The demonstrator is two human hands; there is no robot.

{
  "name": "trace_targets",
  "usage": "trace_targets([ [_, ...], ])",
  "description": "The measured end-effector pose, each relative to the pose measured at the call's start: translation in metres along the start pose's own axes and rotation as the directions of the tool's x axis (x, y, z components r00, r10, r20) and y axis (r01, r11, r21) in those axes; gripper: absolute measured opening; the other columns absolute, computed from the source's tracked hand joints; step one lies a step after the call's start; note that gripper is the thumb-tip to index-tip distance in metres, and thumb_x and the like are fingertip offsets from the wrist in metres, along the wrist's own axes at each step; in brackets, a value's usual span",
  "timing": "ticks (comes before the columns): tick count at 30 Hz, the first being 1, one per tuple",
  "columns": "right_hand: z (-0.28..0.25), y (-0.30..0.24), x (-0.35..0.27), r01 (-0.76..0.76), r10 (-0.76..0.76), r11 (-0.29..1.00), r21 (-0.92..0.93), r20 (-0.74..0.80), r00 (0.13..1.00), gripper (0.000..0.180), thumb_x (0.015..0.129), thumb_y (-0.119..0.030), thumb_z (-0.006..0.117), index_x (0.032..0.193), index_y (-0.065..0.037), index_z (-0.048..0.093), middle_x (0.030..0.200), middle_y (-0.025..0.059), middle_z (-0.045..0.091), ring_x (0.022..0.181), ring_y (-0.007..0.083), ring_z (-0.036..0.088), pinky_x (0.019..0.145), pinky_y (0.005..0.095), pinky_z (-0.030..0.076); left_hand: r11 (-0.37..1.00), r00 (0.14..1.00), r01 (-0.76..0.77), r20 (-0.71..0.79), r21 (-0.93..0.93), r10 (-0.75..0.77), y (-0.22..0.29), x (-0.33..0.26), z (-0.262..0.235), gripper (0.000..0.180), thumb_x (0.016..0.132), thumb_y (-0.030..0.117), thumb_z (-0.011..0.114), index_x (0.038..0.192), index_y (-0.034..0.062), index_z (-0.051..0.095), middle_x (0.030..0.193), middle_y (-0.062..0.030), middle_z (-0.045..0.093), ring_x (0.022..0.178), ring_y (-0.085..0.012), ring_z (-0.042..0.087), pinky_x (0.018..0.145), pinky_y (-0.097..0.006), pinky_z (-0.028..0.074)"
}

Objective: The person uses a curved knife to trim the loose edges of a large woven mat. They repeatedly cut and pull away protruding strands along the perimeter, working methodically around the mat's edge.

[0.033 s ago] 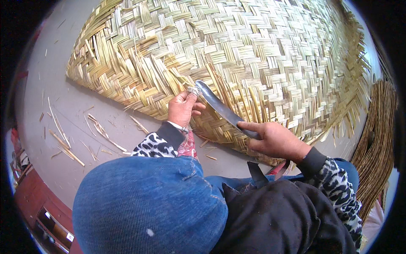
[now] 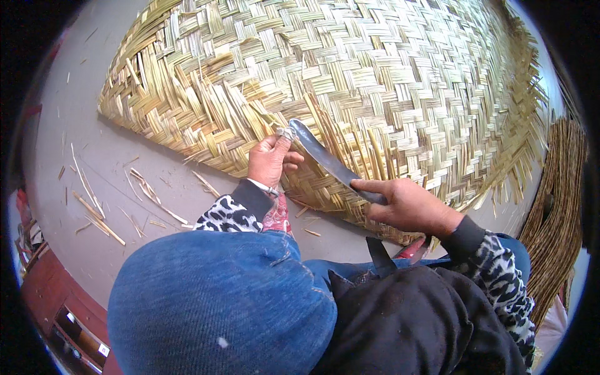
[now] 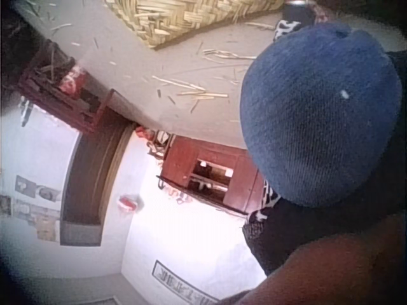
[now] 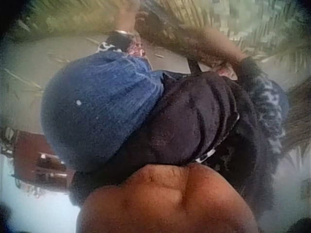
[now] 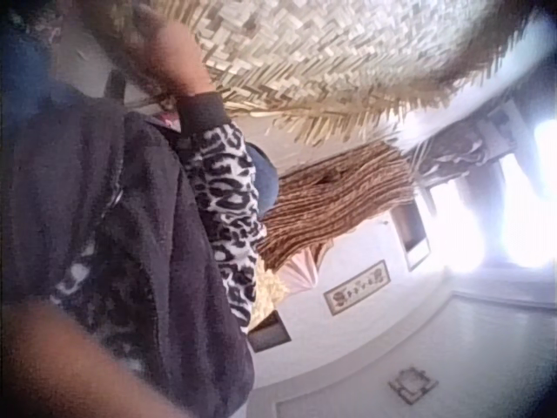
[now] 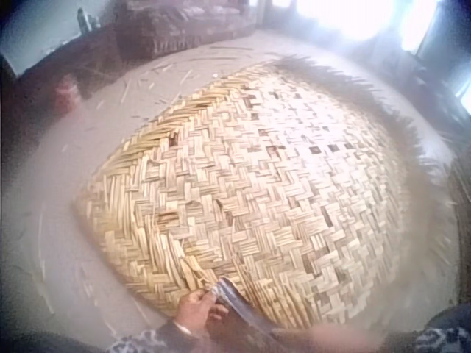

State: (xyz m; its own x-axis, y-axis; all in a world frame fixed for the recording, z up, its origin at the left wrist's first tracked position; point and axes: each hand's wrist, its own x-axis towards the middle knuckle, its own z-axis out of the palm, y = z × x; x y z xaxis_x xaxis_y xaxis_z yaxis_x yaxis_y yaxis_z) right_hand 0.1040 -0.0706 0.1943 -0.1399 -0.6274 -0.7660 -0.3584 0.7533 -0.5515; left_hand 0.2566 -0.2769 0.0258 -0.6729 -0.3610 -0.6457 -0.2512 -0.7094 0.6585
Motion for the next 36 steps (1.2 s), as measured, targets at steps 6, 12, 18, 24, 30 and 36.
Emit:
trace_targets([
  [6,-0.005,-0.009,0.002,-0.039,0.037,0.998,0.057,0.025,0.999,0.053,0.088,-0.016,0.062,0.141,-0.012,0.056,0.065,0.0128,0.059,0.055,0.0177,0.055,0.061,0.0337,0.050,0.990,0.998,0.060,-0.018,-0.126,-0.063,0.002,0.004,-0.004,0.027,0.098,0.030,0.066,0.103,0.0035,0.063,0.087,-0.0031,0.065,0.070,-0.0164,0.071,0.054,-0.024,0.056],
  [12,0.001,-0.003,-0.004,-0.075,0.075,0.997,0.026,0.006,0.997,0.052,0.088,-0.022,0.064,0.139,-0.013,0.058,0.068,0.0192,0.062,0.059,0.0266,0.062,0.065,0.0378,0.052,0.993,0.996,0.093,0.008,-0.066,-0.093,0.003,0.007,-0.004,0.029,0.097,0.032,0.067,0.106,0.0049,0.062,0.083,-0.0026,0.064,0.067,-0.0159,0.070,0.052,-0.024,0.055],
  [18,0.018,-0.010,-0.002,-0.137,0.117,0.965,-0.223,-0.102,0.988,0.053,0.087,-0.024,0.064,0.139,-0.014,0.058,0.072,0.0230,0.063,0.064,0.0344,0.066,0.066,0.0408,0.053,0.990,0.990,0.143,-0.016,-0.017,-0.143,0.009,0.009,0.005,0.030,0.096,0.034,0.068,0.106,0.0063,0.062,0.075,0.0008,0.062,0.059,-0.0124,0.067,0.048,-0.022,0.051],
  [24,0.008,-0.016,-0.007,-0.146,0.147,0.989,-0.023,0.010,0.989,0.053,0.087,-0.029,0.063,0.138,-0.013,0.057,0.096,0.0251,0.070,0.088,0.0402,0.069,0.082,0.0444,0.055,0.980,0.980,0.197,-0.030,-0.020,-0.198,0.016,0.004,0.003,0.028,0.097,0.033,0.067,0.108,0.0076,0.061,0.076,0.0014,0.062,0.057,-0.0107,0.067,0.046,-0.024,0.051],
  [30,0.048,0.001,0.015,-0.097,0.043,0.947,-0.307,-0.178,0.983,0.061,0.086,-0.029,0.065,0.144,-0.017,0.050,0.082,0.0205,0.070,0.074,0.0382,0.068,0.069,0.0481,0.055,0.974,0.973,0.225,-0.051,-0.028,-0.226,0.019,0.002,0.009,0.028,0.097,0.033,0.067,0.109,0.0087,0.061,0.077,0.0018,0.062,0.058,-0.0108,0.067,0.047,-0.024,0.053],
  [36,0.062,0.019,0.032,-0.067,-0.025,0.930,-0.361,-0.244,0.969,0.064,0.085,-0.029,0.064,0.144,-0.018,0.046,0.081,0.0174,0.070,0.075,0.0352,0.070,0.065,0.0491,0.053,0.919,0.918,0.395,0.028,-0.001,-0.395,0.017,-0.002,0.014,0.016,0.098,0.024,0.064,0.103,0.0090,0.063,0.079,0.0019,0.062,0.054,-0.0097,0.060,0.044,-0.027,0.048],
])
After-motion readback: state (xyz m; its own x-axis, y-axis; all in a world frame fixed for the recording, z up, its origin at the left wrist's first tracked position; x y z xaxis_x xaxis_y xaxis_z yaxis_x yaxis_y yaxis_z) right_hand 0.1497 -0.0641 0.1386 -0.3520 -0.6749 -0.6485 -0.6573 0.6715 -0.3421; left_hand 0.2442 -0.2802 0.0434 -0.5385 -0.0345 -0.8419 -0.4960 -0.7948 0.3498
